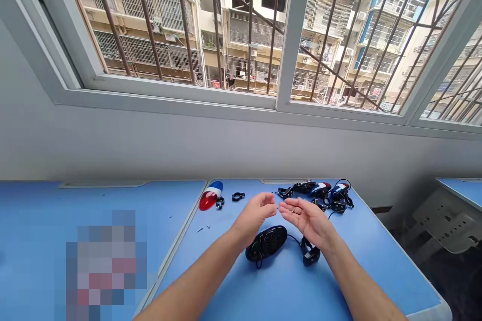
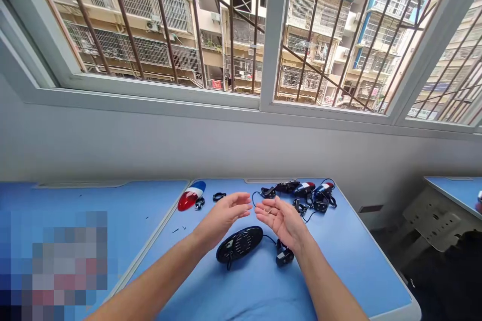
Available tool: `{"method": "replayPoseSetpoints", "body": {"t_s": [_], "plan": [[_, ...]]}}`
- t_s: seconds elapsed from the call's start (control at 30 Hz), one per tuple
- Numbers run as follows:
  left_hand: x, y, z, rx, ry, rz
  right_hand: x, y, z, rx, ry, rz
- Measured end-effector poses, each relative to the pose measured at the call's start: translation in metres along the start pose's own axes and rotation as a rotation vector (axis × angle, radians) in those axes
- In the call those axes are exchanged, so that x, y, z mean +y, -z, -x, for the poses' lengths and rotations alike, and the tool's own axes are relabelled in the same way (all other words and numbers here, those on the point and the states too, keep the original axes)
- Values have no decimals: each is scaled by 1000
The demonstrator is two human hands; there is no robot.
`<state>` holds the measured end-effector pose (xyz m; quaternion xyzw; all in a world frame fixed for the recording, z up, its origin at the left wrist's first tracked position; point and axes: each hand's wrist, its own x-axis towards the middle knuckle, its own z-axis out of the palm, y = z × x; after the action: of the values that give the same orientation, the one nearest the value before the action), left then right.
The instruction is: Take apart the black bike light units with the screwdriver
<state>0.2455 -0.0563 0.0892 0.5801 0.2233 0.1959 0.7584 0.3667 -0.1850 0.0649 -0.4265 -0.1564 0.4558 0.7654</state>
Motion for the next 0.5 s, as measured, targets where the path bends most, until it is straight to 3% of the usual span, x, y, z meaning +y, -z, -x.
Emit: {"method": "replayPoseSetpoints", "body": {"t_s": [0.23,0.4,0.5], "plan": [[-8,-24,-27,-309,141,109,6,5,-4,89,193,222],[-11,-28,-39,-425,190,134,8,7,-9,134,251,380],[-15,-30,-40,-493,189,133,8,7,-8,89,233,430]]}}
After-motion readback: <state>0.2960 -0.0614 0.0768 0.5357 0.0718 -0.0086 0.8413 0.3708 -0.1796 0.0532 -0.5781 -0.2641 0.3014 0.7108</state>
